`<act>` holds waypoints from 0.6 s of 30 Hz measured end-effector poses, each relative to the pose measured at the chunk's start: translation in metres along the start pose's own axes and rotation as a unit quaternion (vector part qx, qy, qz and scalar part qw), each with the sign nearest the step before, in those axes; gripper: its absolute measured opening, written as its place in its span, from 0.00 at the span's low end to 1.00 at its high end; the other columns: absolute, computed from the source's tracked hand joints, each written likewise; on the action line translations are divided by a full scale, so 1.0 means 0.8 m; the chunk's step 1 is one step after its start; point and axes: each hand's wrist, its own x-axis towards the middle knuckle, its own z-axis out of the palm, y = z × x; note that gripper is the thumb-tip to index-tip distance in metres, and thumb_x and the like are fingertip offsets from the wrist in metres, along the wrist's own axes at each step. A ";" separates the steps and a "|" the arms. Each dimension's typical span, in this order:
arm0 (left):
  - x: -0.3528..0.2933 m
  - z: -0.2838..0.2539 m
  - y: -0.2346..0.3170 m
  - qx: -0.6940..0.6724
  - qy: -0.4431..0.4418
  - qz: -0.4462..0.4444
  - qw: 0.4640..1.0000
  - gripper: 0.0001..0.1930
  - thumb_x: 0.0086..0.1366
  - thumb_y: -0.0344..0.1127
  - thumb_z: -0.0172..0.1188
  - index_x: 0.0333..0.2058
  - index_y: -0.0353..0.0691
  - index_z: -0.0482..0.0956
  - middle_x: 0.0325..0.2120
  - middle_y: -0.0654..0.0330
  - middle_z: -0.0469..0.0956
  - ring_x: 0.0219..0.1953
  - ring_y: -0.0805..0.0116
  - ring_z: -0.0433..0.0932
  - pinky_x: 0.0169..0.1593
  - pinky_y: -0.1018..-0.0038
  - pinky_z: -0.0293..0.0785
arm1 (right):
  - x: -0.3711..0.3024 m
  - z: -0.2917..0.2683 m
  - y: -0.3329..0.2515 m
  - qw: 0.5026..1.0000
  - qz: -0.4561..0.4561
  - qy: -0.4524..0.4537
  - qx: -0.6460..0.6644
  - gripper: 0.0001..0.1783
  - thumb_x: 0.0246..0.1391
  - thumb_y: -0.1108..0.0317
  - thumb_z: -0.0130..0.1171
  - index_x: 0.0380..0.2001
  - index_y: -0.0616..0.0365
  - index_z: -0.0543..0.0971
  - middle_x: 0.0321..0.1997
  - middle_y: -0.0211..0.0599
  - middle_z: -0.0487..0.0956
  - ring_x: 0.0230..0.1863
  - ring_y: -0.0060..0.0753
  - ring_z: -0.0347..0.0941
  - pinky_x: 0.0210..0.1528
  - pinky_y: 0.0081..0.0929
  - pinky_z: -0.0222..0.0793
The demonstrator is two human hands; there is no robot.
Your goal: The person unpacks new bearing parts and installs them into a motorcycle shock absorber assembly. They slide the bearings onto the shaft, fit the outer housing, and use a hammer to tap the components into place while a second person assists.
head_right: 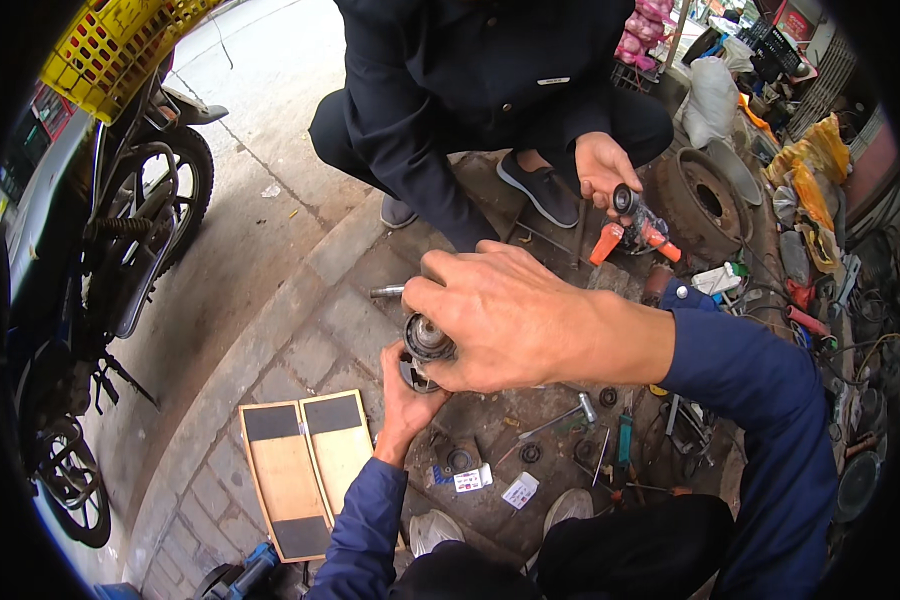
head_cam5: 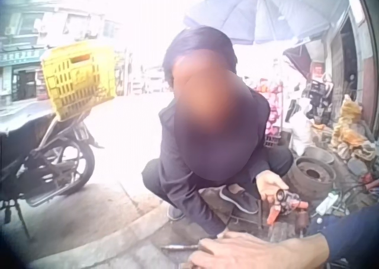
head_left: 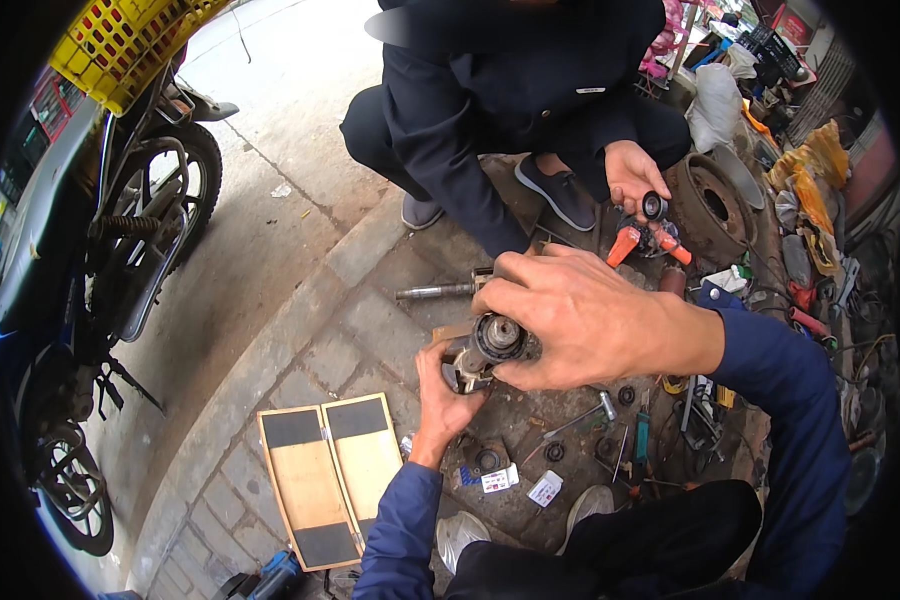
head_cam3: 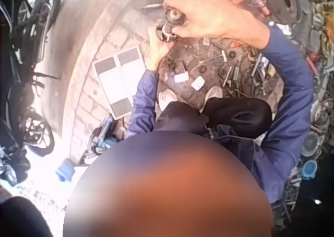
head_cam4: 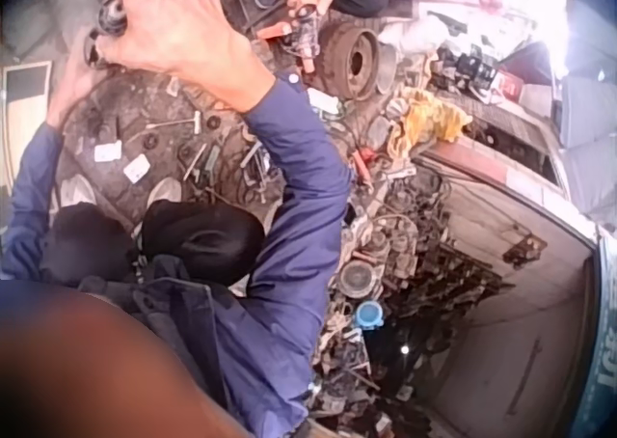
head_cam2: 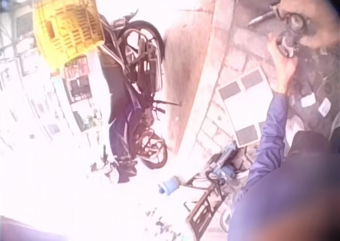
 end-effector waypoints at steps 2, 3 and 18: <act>-0.001 0.000 -0.002 0.000 -0.004 -0.005 1.000 0.45 0.44 0.28 0.80 0.62 0.35 0.68 0.55 0.45 0.71 0.58 0.43 0.70 0.65 0.54 0.69 | 0.000 0.000 0.000 1.000 -0.008 0.007 0.000 0.25 0.48 0.55 0.75 0.43 0.61 0.78 0.38 0.46 0.76 0.40 0.55 0.80 0.46 0.49 0.72; -0.001 0.001 -0.003 0.000 -0.002 -0.003 1.000 0.45 0.43 0.28 0.80 0.62 0.35 0.68 0.55 0.45 0.71 0.58 0.43 0.70 0.65 0.54 0.69 | 0.000 0.001 0.001 1.000 -0.006 0.004 -0.005 0.25 0.48 0.55 0.75 0.42 0.61 0.79 0.38 0.46 0.76 0.39 0.55 0.80 0.45 0.49 0.72; -0.001 -0.001 -0.014 -0.011 -0.006 -0.002 1.000 0.47 0.40 0.26 0.77 0.62 0.36 0.67 0.55 0.44 0.70 0.59 0.41 0.70 0.66 0.54 0.69 | 0.014 -0.040 -0.005 0.996 -0.001 0.023 0.086 0.27 0.46 0.57 0.76 0.39 0.69 0.80 0.34 0.50 0.76 0.32 0.56 0.77 0.36 0.47 0.74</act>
